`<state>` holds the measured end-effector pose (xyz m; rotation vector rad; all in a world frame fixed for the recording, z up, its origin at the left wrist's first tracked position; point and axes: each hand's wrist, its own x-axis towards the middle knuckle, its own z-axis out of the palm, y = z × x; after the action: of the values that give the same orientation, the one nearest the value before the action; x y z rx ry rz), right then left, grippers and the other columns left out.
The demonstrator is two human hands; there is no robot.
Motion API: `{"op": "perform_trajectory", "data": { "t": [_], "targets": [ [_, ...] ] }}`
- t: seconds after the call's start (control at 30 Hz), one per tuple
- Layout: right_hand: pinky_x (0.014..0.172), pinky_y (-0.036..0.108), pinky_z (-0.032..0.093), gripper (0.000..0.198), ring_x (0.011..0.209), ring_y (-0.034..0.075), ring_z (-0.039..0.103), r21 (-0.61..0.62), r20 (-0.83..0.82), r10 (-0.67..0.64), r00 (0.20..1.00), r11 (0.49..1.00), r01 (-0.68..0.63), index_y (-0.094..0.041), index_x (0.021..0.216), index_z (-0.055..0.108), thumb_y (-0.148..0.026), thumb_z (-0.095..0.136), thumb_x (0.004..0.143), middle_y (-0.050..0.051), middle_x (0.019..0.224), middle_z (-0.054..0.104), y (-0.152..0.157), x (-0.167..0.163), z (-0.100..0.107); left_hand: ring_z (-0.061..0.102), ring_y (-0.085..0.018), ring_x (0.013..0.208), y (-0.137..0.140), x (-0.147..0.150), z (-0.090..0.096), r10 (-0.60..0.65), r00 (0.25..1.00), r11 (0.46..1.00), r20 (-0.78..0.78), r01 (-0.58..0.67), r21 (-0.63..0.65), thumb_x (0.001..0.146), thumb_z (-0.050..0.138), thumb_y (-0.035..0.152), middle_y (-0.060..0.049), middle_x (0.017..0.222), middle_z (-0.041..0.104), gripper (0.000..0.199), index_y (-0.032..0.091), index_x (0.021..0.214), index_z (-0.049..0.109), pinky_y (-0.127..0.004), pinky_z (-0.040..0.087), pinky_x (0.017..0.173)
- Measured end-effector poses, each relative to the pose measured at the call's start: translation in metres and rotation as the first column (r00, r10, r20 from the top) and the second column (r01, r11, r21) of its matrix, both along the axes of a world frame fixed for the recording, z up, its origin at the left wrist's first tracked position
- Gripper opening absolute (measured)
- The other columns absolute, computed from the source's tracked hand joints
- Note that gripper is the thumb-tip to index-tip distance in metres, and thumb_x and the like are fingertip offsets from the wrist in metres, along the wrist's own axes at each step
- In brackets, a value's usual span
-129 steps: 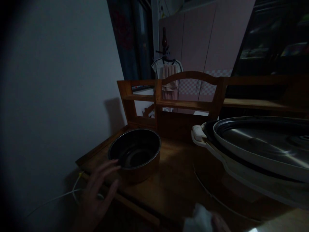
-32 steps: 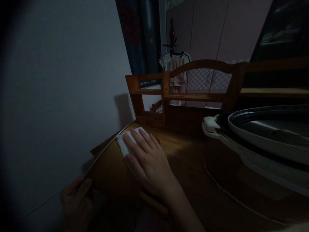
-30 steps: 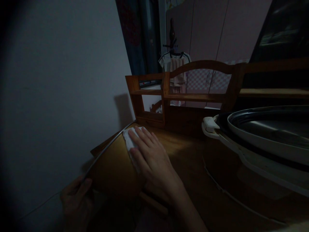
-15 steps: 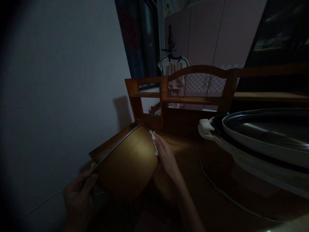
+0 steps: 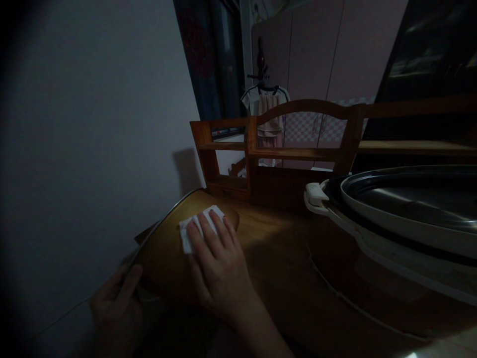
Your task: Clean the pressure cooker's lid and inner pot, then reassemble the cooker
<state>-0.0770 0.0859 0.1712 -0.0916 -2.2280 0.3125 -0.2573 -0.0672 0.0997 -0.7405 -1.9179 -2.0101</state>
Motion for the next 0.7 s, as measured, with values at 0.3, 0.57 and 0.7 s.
{"op": "perform_trajectory", "data": {
  "t": [0.3,0.57,0.7],
  "targets": [
    [0.126,0.055,0.025,0.055,0.153,0.025,0.021,-0.057,-0.122,-0.053,0.991,0.997,0.046,-0.024,0.159,0.031,-0.016,0.036,0.104,0.002,0.163,0.032,0.009,0.005,-0.013,0.064,-0.017,0.067,0.018,0.028,0.027,-0.064,0.998,0.996,-0.009,0.063,-0.068,0.077,0.078,0.043,-0.002,0.072,0.070,0.029,0.015,0.079,0.072,-0.023,0.051,0.059],
    [0.125,0.050,0.028,0.041,0.146,0.022,0.038,-0.524,-0.235,-0.058,0.970,0.848,-0.076,-0.032,0.148,0.051,-0.036,0.042,0.108,-0.002,0.155,0.046,0.031,0.014,0.003,0.073,-0.021,0.077,0.026,0.041,0.036,-0.177,0.932,0.971,-0.315,0.113,-0.212,0.077,0.078,0.037,-0.004,0.084,0.078,0.017,0.021,0.072,0.076,-0.029,0.058,0.076],
    [0.123,0.050,0.029,0.043,0.142,0.024,0.045,-0.719,-0.241,-0.064,0.968,0.682,-0.134,-0.030,0.141,0.059,-0.049,0.044,0.105,0.000,0.149,0.053,0.052,0.012,0.002,0.074,-0.021,0.075,0.024,0.039,0.037,-0.221,0.885,0.962,-0.409,0.129,-0.241,0.078,0.077,0.033,-0.004,0.082,0.078,0.014,0.022,0.069,0.075,-0.031,0.059,0.075]
  ]
}}
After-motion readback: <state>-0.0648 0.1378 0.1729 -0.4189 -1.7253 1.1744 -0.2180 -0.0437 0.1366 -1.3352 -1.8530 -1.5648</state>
